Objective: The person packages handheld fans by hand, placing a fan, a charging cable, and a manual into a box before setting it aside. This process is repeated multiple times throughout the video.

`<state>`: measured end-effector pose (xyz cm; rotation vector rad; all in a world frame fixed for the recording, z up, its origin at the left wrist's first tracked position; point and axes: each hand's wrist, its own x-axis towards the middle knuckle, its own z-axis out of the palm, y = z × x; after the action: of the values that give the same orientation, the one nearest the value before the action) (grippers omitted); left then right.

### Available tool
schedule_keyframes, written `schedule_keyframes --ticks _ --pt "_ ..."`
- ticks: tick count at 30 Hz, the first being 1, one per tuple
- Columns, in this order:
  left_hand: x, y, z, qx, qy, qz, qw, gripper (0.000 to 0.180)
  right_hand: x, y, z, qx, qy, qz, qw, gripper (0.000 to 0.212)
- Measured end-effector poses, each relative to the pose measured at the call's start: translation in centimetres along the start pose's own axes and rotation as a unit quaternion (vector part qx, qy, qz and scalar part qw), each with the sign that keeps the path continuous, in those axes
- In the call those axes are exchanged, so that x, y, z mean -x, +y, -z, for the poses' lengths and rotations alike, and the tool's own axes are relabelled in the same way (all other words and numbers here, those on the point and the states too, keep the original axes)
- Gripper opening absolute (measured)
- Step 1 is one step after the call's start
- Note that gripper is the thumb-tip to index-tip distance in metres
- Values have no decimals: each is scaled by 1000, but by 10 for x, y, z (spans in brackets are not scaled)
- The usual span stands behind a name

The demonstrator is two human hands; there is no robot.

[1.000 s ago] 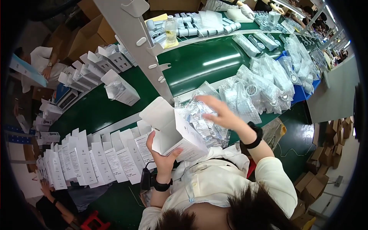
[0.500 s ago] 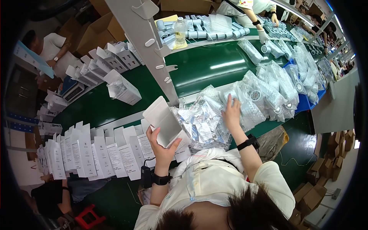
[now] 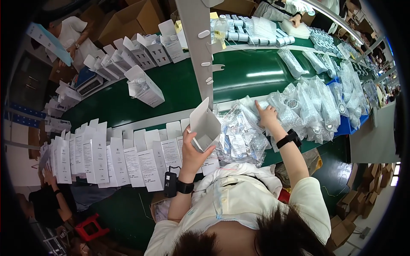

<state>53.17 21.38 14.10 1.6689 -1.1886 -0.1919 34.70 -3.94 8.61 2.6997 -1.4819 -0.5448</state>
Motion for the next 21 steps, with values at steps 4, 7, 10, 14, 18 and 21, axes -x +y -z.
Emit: schedule_keyframes --ticks 4,7,10,14,18,21 --pt "-4 -3 -9 59 16 3 998 74 6 10 38 -211 -90 -23 973 91" --pt "-1 -10 -15 90 38 7 995 75 37 18 95 -464 -19 113 878 83" --pt "-6 -8 -20 94 18 -24 995 76 89 2 185 -489 9 282 825 64" --pt "-2 0 -21 14 19 91 996 75 102 -57 227 -185 -25 437 880 37" --pt "-13 2 -17 40 73 -99 992 78 89 -101 233 136 52 509 848 24" --pt "-15 13 -7 32 68 -63 995 80 90 -145 240 222 -2 570 791 22"
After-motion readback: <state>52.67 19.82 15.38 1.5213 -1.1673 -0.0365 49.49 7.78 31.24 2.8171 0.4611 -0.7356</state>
